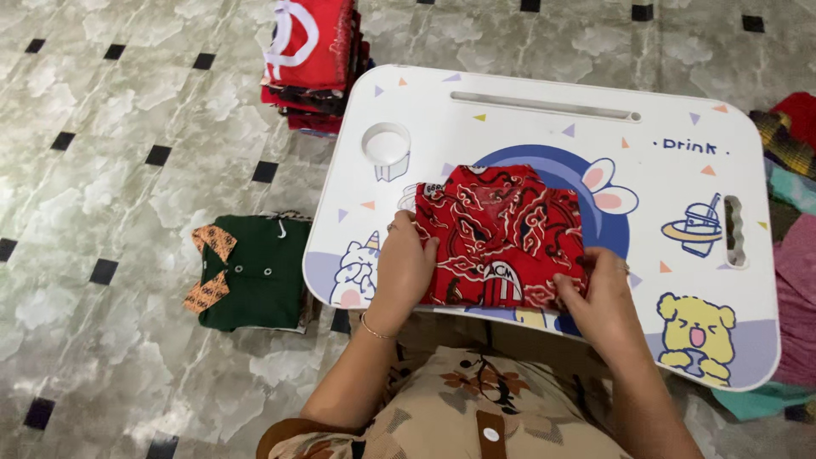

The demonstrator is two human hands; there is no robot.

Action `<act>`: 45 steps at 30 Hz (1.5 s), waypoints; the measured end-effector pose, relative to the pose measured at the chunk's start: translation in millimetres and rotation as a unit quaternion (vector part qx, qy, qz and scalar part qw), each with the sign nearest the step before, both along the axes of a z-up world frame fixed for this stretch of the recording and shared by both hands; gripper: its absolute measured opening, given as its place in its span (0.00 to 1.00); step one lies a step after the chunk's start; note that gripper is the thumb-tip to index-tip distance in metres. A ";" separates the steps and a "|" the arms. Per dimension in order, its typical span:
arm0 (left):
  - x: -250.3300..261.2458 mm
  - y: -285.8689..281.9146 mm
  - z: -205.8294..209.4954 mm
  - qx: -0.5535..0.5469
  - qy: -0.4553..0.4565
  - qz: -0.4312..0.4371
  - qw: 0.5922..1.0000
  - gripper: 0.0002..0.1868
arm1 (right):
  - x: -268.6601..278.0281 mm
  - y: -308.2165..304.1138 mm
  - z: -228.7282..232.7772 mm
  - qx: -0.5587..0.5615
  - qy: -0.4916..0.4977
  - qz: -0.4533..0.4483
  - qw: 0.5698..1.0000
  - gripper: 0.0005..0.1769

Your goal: The person folds several pieces of clothing one by one on a small white tray. They handle a green polo shirt, a red patterned shirt, a pink top, a green Dora the Explorer shirt, a white top, and a dark green patterned top, stacking each folded item to the side.

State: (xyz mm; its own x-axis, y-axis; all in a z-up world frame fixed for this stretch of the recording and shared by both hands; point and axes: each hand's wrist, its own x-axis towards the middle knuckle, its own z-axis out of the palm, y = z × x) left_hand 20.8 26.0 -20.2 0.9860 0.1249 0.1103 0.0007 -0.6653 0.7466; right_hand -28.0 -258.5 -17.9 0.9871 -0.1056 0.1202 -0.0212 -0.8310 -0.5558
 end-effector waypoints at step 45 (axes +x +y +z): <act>-97.7 286.5 -254.8 -0.345 -0.251 0.563 0.708 0.29 | 158.3 255.5 -9.8 0.215 -0.059 0.366 0.904 0.31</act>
